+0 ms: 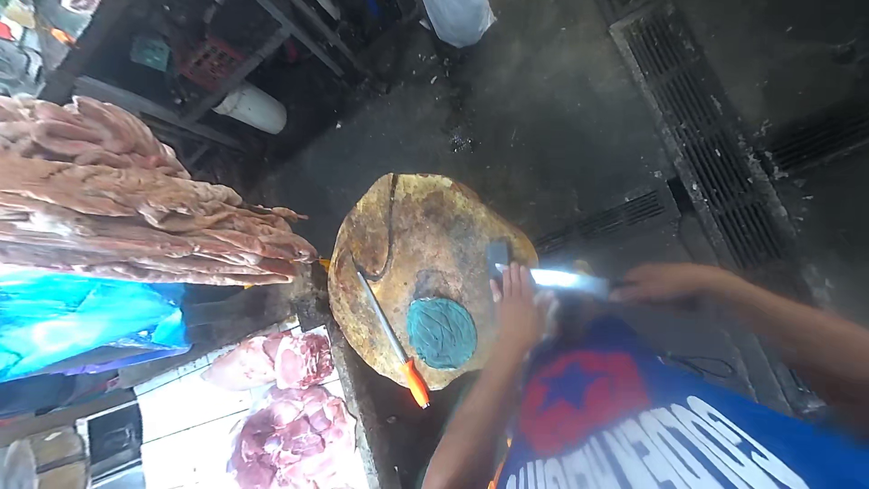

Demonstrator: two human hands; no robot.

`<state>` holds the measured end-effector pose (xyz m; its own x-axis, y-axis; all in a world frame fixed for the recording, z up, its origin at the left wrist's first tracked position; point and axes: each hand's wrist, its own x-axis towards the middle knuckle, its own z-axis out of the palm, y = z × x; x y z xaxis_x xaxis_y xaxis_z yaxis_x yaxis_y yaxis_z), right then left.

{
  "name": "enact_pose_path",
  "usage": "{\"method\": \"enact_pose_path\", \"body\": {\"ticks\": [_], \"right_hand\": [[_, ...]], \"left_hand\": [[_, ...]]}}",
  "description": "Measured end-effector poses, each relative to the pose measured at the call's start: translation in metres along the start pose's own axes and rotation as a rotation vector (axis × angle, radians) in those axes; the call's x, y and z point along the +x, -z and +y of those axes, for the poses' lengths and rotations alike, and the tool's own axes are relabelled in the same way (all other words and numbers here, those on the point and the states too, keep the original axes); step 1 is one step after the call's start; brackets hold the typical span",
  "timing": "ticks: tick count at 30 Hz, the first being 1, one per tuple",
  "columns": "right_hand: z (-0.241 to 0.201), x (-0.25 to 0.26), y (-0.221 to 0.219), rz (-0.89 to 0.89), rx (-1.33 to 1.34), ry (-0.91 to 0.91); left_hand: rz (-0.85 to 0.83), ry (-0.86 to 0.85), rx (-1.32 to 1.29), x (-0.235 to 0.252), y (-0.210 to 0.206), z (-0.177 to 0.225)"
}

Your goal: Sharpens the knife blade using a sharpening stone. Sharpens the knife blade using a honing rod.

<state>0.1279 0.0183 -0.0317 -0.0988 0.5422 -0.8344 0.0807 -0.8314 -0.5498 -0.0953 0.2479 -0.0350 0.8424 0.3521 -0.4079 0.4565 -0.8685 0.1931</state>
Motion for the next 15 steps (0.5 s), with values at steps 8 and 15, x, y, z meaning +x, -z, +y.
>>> {"method": "enact_pose_path", "body": {"ticks": [8, 15], "right_hand": [[-0.101, 0.094, -0.027, 0.181, -0.125, 0.161], [-0.05, 0.07, -0.022, 0.133, -0.13, 0.212]], "left_hand": [[0.098, 0.106, 0.021, 0.038, 0.024, -0.116], [0.16, 0.026, 0.029, 0.006, 0.003, -0.083]]}}
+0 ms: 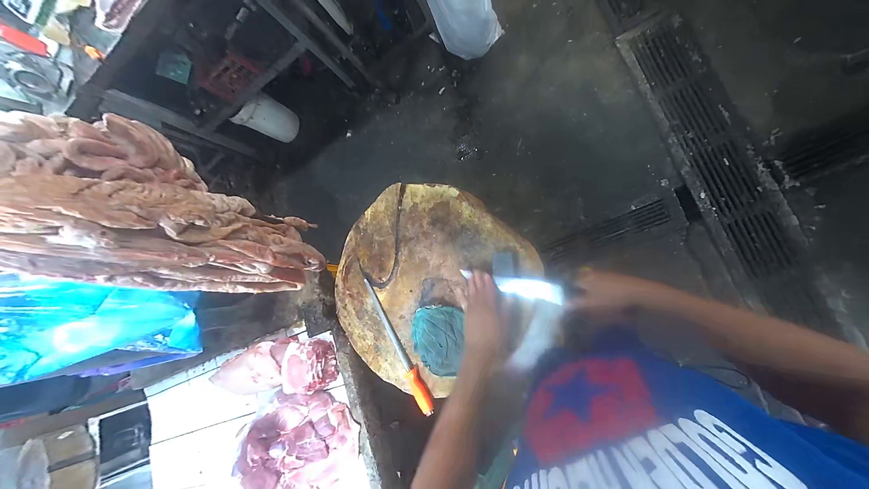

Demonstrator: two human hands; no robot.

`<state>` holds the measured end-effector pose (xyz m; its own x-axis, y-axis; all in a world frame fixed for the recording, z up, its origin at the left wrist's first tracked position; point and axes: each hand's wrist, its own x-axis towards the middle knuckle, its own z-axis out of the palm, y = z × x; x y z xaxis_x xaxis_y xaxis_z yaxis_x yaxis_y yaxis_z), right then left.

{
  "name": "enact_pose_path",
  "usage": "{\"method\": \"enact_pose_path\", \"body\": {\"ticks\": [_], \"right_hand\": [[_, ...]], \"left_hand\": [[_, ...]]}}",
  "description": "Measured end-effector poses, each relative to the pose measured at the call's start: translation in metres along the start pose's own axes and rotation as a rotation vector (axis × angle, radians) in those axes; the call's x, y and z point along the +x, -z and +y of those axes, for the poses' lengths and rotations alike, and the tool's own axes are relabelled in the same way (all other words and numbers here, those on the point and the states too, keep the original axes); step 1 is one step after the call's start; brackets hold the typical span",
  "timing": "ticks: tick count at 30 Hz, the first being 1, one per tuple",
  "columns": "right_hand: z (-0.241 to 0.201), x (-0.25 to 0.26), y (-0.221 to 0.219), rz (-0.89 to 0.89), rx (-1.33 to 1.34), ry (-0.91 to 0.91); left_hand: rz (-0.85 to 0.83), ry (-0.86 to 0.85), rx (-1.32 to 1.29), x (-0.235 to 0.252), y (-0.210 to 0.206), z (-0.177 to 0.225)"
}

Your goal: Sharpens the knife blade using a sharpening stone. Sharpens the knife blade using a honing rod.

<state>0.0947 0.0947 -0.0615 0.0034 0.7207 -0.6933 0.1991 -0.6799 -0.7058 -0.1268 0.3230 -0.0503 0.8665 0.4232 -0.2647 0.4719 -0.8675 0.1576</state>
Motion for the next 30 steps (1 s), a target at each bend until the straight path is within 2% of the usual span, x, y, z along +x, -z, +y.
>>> {"method": "enact_pose_path", "body": {"ticks": [2, 4, 6, 8, 10, 12, 14, 16, 17, 20, 22, 25, 28, 30], "right_hand": [[0.038, -0.043, -0.015, -0.116, 0.004, -0.033], [0.039, -0.054, -0.022, -0.183, -0.002, -0.046], [0.008, -0.033, -0.014, -0.146, -0.001, -0.048], [-0.034, 0.008, 0.002, -0.064, 0.011, -0.083], [-0.066, 0.051, 0.018, 0.056, -0.01, -0.059], [-0.09, 0.061, 0.03, 0.159, -0.137, 0.006], [-0.096, 0.027, 0.036, 0.354, -0.353, 0.062], [-0.059, -0.013, 0.029, 0.613, -0.558, 0.091], [-0.034, -0.033, 0.029, 0.675, -0.599, 0.066], [0.029, -0.068, 0.041, 0.73, -0.716, -0.049], [0.038, -0.065, 0.04, 0.73, -0.738, -0.089], [0.001, -0.028, 0.016, 0.63, -0.707, -0.106], [-0.05, 0.02, -0.031, 0.502, -0.705, 0.049], [-0.068, 0.036, -0.049, 0.421, -0.736, 0.146]], "left_hand": [[-0.026, -0.033, -0.003, -0.059, -0.023, 0.038], [0.017, -0.042, -0.009, -0.077, -0.028, 0.049], [-0.057, 0.038, -0.029, -0.046, -0.004, 0.035], [-0.111, 0.131, -0.026, 0.009, 0.016, -0.003], [-0.032, 0.181, -0.024, 0.059, 0.027, -0.044], [0.047, 0.204, -0.032, 0.077, 0.044, -0.057], [0.137, 0.168, -0.004, 0.061, 0.06, -0.032], [0.155, 0.117, -0.008, 0.03, 0.053, 0.014], [0.129, 0.087, -0.029, 0.017, 0.041, 0.039], [0.05, 0.009, -0.124, 0.009, -0.001, 0.094], [0.066, 0.011, -0.149, 0.013, -0.015, 0.099], [0.046, 0.148, -0.132, -0.011, -0.016, 0.063], [0.05, 0.321, -0.11, -0.076, -0.02, 0.002], [0.004, 0.382, -0.104, -0.107, -0.018, -0.016]]}}
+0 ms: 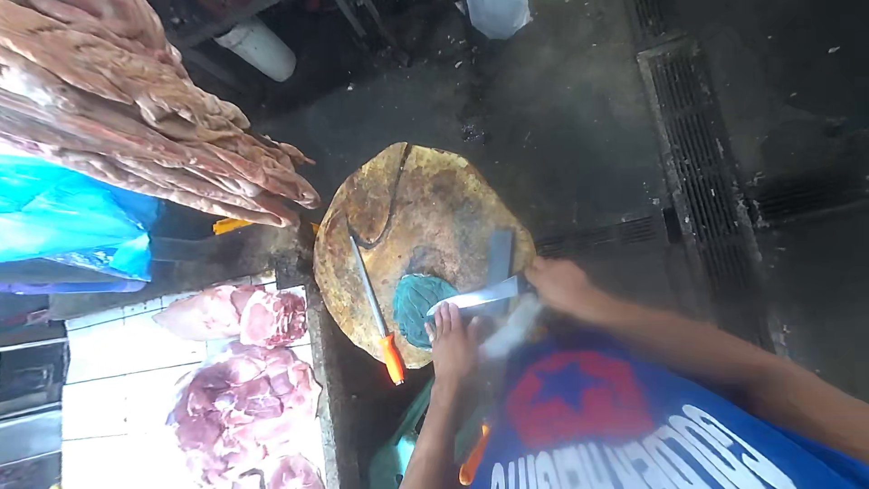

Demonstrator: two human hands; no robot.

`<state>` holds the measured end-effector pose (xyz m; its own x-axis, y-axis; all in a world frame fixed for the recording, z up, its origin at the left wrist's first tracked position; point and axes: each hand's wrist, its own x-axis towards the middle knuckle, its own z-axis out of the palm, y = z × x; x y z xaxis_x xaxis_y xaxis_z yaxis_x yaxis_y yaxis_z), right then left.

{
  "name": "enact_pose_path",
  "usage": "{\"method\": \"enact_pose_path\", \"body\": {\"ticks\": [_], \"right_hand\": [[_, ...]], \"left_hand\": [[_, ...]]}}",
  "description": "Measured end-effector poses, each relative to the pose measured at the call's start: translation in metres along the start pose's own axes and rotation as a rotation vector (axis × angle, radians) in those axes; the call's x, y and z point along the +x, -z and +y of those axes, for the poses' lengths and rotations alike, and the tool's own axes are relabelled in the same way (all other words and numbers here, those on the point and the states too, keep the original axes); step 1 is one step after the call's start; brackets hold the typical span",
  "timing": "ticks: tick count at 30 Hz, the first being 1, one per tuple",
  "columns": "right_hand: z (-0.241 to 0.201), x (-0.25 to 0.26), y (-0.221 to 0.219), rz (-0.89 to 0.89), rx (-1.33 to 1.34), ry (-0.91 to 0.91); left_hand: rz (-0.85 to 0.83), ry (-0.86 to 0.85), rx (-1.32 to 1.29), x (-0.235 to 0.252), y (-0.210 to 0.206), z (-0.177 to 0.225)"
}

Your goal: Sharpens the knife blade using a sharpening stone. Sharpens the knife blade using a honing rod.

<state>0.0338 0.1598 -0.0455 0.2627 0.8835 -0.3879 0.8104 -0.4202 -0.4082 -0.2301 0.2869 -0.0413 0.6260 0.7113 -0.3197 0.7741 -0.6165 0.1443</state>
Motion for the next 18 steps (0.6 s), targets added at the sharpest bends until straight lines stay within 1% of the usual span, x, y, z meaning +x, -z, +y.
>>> {"method": "enact_pose_path", "body": {"ticks": [1, 2, 4, 6, 7, 8, 9, 10, 11, 13, 15, 16, 17, 18], "right_hand": [[0.001, -0.001, 0.001, -0.017, 0.004, 0.031], [0.011, -0.007, 0.006, -0.025, 0.02, 0.028], [0.054, -0.029, 0.023, -0.003, 0.03, -0.066], [0.109, -0.052, 0.039, 0.081, -0.041, -0.195], [0.131, -0.059, 0.044, 0.122, -0.088, -0.25], [0.143, -0.063, 0.047, 0.147, -0.123, -0.294], [0.144, -0.062, 0.048, 0.163, -0.149, -0.318], [0.133, -0.055, 0.048, 0.161, -0.147, -0.323], [0.114, -0.044, 0.042, 0.14, -0.13, -0.307], [0.062, -0.02, 0.024, 0.061, -0.058, -0.245], [0.014, -0.002, 0.01, -0.003, 0.0, -0.133], [0.001, 0.002, 0.006, -0.02, 0.01, -0.075], [-0.002, 0.0, 0.005, -0.037, 0.02, -0.041], [0.005, -0.006, 0.009, -0.043, 0.042, -0.04]], "left_hand": [[-0.019, 0.0, -0.004, -0.004, 0.003, 0.002], [-0.027, -0.02, -0.019, -0.001, 0.007, 0.015], [-0.03, -0.1, -0.043, 0.019, 0.01, 0.064], [0.028, -0.23, -0.047, 0.05, 0.0, 0.116], [0.068, -0.296, -0.043, 0.065, -0.009, 0.134], [0.09, -0.339, -0.041, 0.074, -0.015, 0.144], [0.097, -0.349, -0.038, 0.079, -0.016, 0.146], [0.092, -0.33, -0.029, 0.08, -0.012, 0.137], [0.064, -0.282, -0.019, 0.075, -0.008, 0.119], [0.036, -0.151, -0.021, 0.052, -0.001, 0.065], [-0.005, -0.037, -0.039, 0.026, 0.007, 0.016], [-0.04, -0.001, -0.045, 0.016, 0.01, 0.003], [-0.061, 0.01, -0.047, 0.011, 0.013, 0.002], [-0.056, -0.011, -0.052, 0.013, 0.014, 0.011]]}}
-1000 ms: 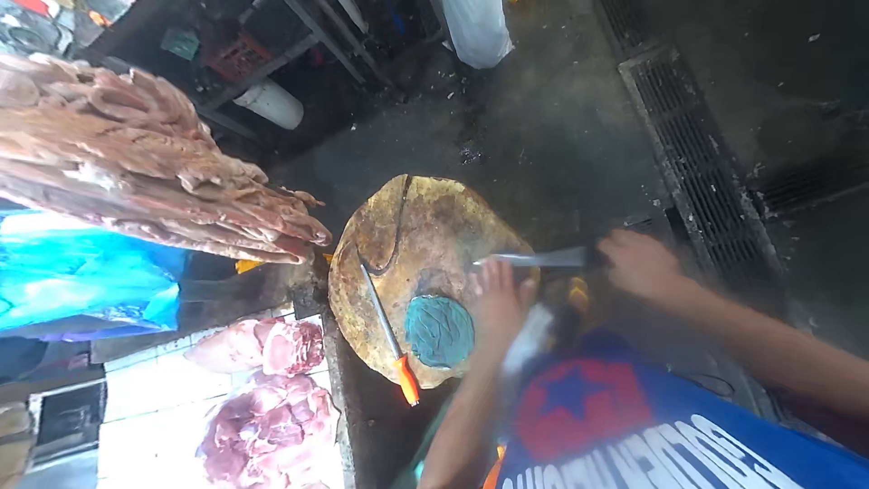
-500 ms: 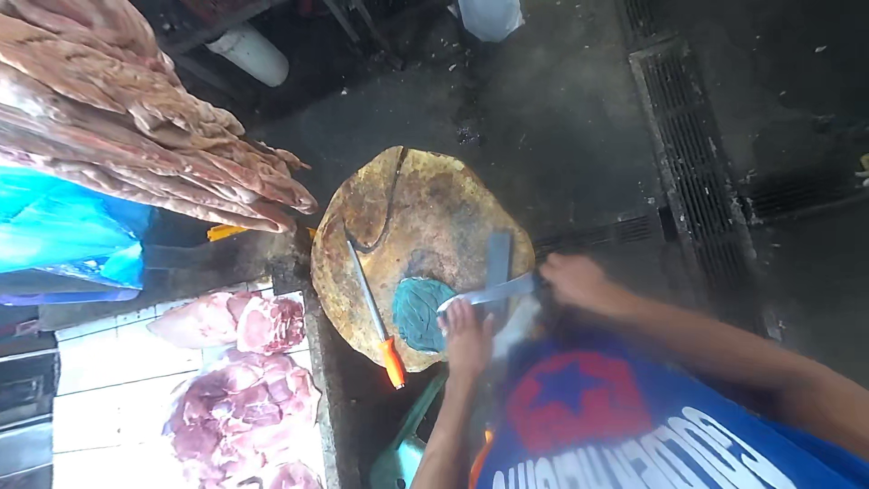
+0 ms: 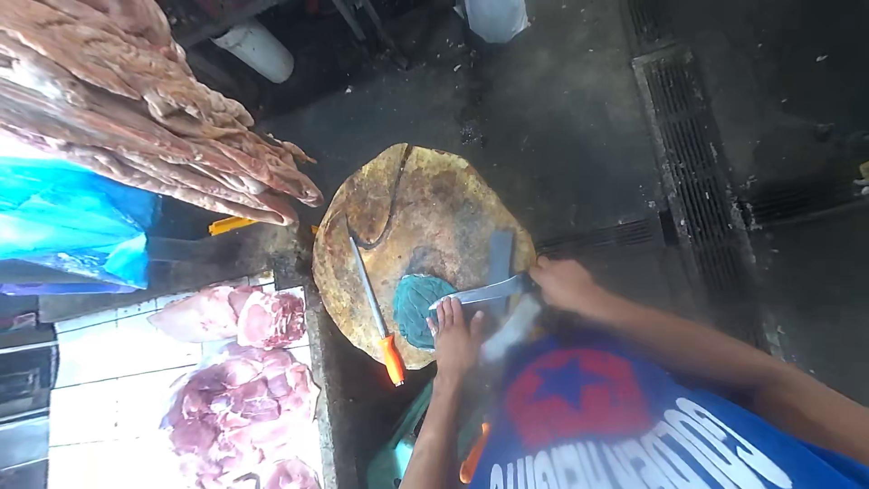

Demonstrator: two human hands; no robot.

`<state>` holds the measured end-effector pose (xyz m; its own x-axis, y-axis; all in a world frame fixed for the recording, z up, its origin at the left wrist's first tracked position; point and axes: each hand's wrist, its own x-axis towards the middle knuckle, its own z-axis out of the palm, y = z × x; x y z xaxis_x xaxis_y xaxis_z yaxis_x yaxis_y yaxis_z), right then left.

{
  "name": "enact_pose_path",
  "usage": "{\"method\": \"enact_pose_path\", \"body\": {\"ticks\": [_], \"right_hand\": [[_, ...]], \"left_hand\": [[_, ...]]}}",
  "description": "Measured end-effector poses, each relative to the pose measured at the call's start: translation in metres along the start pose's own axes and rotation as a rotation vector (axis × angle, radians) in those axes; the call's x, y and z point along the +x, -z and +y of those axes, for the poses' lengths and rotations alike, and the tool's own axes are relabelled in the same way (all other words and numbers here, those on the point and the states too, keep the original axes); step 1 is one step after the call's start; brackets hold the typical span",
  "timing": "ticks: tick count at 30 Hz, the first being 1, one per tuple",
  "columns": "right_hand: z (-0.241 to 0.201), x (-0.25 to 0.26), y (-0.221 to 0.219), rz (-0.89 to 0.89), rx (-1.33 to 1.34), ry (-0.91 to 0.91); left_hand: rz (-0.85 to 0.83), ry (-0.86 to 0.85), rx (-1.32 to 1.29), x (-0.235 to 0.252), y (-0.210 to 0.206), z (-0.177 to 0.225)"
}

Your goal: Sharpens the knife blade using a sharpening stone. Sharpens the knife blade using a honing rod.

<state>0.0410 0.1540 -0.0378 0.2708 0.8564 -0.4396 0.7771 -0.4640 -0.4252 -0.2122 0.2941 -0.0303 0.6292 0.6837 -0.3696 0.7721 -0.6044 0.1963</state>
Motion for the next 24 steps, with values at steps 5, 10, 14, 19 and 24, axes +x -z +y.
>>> {"method": "enact_pose_path", "body": {"ticks": [5, 10, 14, 19, 24], "right_hand": [[0.096, -0.072, 0.014, 0.097, 0.008, -0.358], [0.071, -0.082, 0.005, 0.037, 0.022, -0.434], [0.051, -0.074, -0.01, 0.026, 0.039, -0.306], [0.068, -0.115, 0.0, 0.07, 0.089, -0.536], [0.054, -0.106, -0.002, 0.041, 0.04, -0.389]], "left_hand": [[0.053, -0.336, 0.043, 0.056, -0.022, 0.106], [0.054, -0.364, 0.014, 0.05, -0.026, 0.093], [-0.066, -0.235, 0.036, 0.022, -0.014, 0.063], [0.027, -0.531, 0.073, 0.072, -0.02, 0.112], [-0.067, -0.382, 0.041, 0.038, -0.02, 0.082]]}}
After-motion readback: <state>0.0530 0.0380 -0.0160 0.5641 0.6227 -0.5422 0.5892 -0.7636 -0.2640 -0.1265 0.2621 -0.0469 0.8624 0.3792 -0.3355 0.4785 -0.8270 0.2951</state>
